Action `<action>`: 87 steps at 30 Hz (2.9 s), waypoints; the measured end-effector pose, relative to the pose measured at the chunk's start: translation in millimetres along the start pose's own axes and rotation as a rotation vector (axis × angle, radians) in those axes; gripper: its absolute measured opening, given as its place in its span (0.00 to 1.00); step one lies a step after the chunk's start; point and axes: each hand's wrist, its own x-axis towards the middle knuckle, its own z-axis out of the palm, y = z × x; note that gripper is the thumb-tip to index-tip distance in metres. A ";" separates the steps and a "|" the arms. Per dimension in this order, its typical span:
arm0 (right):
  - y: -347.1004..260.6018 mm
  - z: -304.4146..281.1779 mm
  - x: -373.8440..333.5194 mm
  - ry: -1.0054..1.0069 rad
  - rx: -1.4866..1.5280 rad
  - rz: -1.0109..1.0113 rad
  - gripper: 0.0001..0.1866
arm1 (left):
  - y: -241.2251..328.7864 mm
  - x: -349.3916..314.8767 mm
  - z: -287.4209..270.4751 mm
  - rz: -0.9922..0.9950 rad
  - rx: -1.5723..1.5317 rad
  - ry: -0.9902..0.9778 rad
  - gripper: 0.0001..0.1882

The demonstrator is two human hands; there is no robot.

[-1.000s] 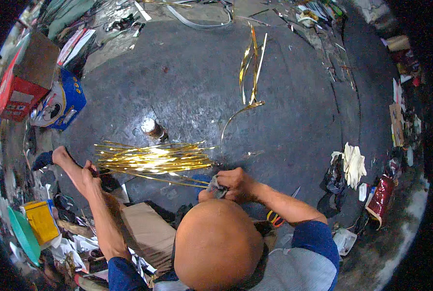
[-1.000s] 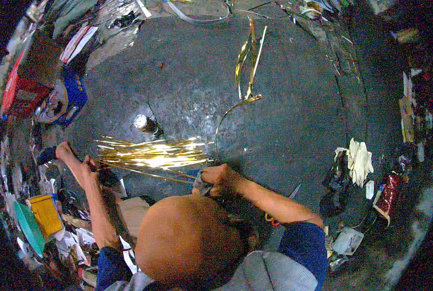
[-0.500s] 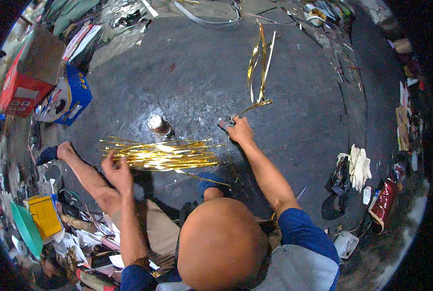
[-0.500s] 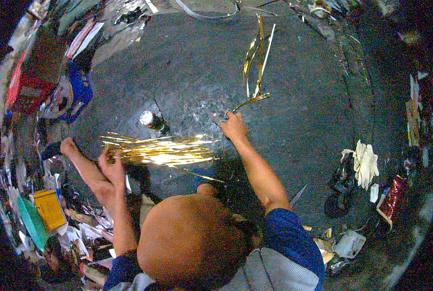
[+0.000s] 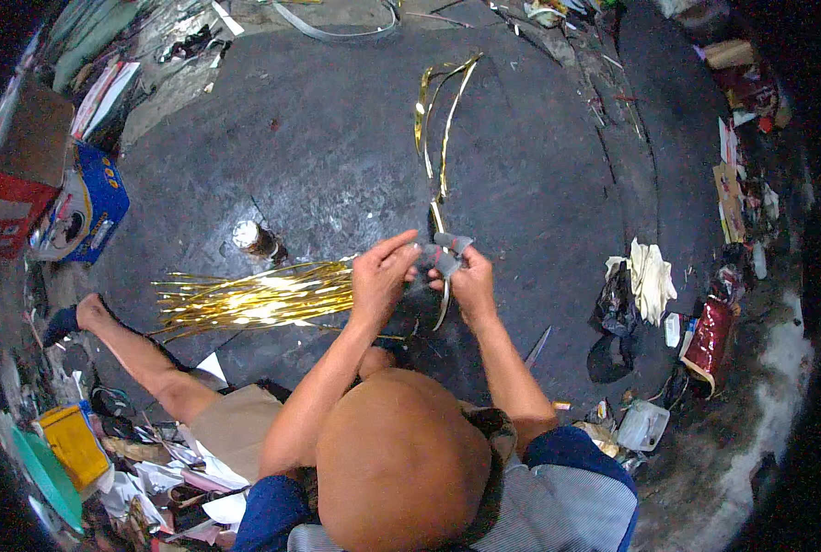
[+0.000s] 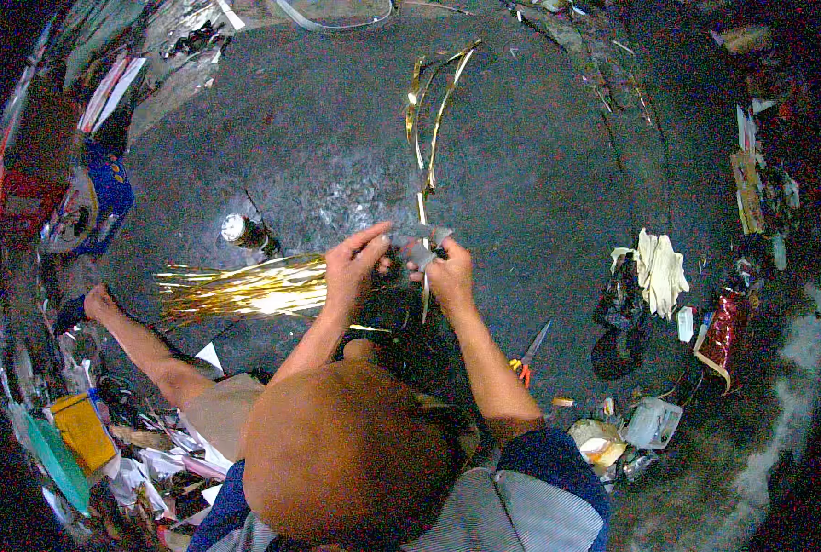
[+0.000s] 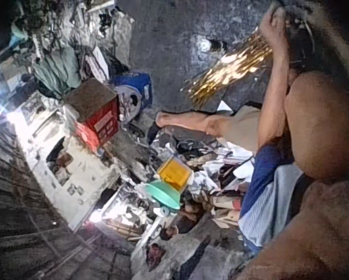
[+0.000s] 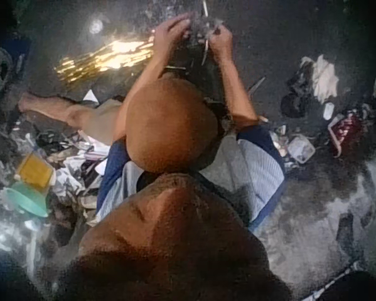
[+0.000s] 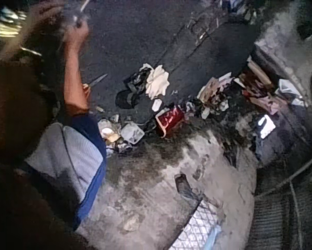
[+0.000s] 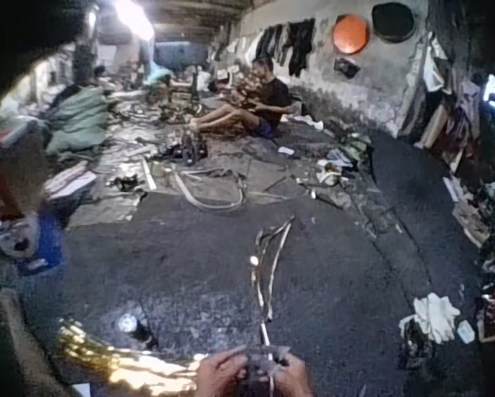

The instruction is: The person sits on the floor and wraps gold decorative sticks with a gray material. They pick up each stick, wrap it, and place it into a growing bundle. The person handles the sticks one at a time and accumulates them in a pile.

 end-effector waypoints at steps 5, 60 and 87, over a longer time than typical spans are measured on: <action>14.6 18.3 -8.4 0.002 0.106 -0.070 0.14 | -14.6 4.6 20.0 -0.024 -0.057 -0.011 0.11; -17.1 10.8 -27.5 -0.425 -1.077 -0.399 0.22 | 59.9 46.1 11.9 1.039 0.843 -0.613 0.09; 5.6 -2.5 7.3 0.078 0.353 -0.143 0.16 | 18.9 -7.3 16.0 0.467 0.513 0.042 0.04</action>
